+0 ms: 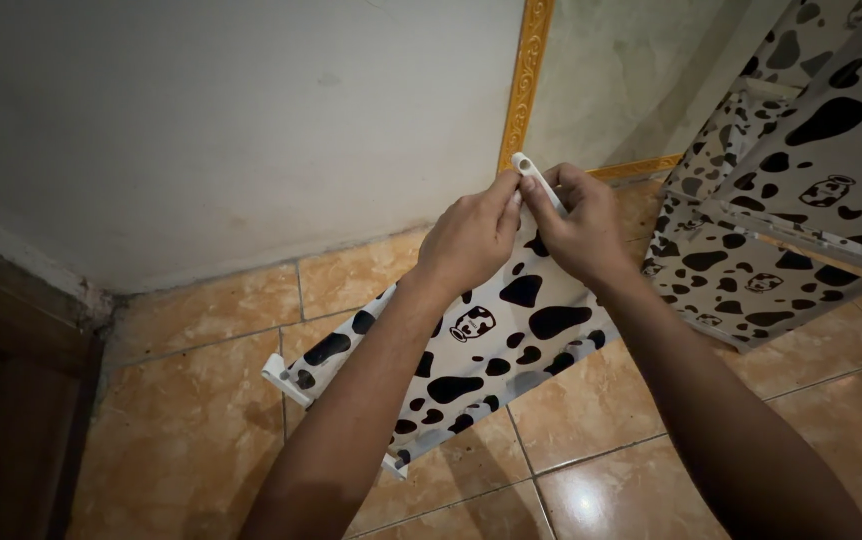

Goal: The person assembles a cow-print fabric storage unit by inserting metal rods into the fabric sleeves and attaching white plastic corner pieces. The person works on the floor, connecting the frame components to form a vertical stack of drawers.

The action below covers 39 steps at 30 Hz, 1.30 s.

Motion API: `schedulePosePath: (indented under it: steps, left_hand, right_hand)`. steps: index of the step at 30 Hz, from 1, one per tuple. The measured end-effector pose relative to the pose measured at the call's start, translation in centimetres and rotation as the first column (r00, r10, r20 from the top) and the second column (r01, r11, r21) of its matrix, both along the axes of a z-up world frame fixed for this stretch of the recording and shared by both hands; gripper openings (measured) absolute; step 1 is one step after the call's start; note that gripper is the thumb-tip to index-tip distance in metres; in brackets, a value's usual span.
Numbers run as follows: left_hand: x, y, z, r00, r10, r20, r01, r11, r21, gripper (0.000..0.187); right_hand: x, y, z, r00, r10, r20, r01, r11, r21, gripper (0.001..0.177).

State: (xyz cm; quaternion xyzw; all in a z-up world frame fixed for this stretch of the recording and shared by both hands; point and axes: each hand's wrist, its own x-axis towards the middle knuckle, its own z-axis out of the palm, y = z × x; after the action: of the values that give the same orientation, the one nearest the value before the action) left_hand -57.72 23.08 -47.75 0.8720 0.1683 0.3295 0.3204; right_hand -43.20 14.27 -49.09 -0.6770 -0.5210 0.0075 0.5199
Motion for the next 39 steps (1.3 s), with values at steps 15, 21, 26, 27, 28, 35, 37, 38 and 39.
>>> schedulePosePath:
  steps: [15, 21, 26, 27, 28, 35, 37, 38, 39]
  left_hand:
    - [1.1, 0.9, -2.2, 1.0, 0.005, 0.005, -0.005, 0.997, -0.081, 0.026]
    - [-0.4, 4.3, -3.2, 0.947, 0.226, 0.23, -0.216, 0.974, -0.066, 0.032]
    - [-2.2, 5.9, -2.7, 0.883, 0.359, 0.303, -0.31, 0.93, -0.197, 0.03]
    - [-2.4, 5.7, -2.7, 0.845, 0.35, 0.405, -0.309, 0.937, -0.164, 0.029]
    - [-2.6, 5.4, -2.7, 0.836, 0.372, 0.402, -0.316, 0.927, -0.202, 0.029]
    - [-2.3, 5.5, -5.2, 0.853, 0.394, 0.343, -0.3, 0.907, -0.296, 0.028]
    - [-2.2, 6.4, -6.9, 0.874, 0.41, 0.261, -0.31, 0.884, -0.348, 0.028]
    - [-2.2, 6.9, -8.0, 0.883, 0.431, 0.185, -0.333, 0.854, -0.4, 0.029]
    - [-2.2, 7.4, -8.9, 0.889, 0.445, 0.107, -0.357, 0.82, -0.447, 0.031]
  right_hand:
    - [0.8, 1.0, 0.0, 0.994, -0.087, -0.066, 0.074, 0.98, -0.186, 0.042]
    - [6.1, -0.9, 0.1, 0.992, -0.046, -0.118, 0.04, 0.998, -0.053, 0.038]
    - [7.7, -0.8, -0.7, 0.87, -0.166, -0.464, 0.14, 0.986, -0.091, 0.039]
    - [7.3, -0.4, -1.1, 0.79, -0.12, -0.601, 0.082, 0.993, -0.09, 0.037]
    - [7.0, -0.2, -1.4, 0.685, -0.078, -0.724, 0.027, 0.996, -0.082, 0.035]
    - [6.9, -0.1, -1.7, 0.739, 0.157, -0.656, -0.043, 0.982, 0.186, 0.031]
    - [6.8, -0.1, -1.6, 0.852, 0.214, -0.477, -0.092, 0.959, 0.268, 0.031]
    - [6.7, -0.2, -1.5, 0.887, 0.146, -0.437, -0.053, 0.975, 0.217, 0.031]
    - [6.6, -0.2, -1.4, 0.916, 0.078, -0.393, -0.012, 0.986, 0.169, 0.031]
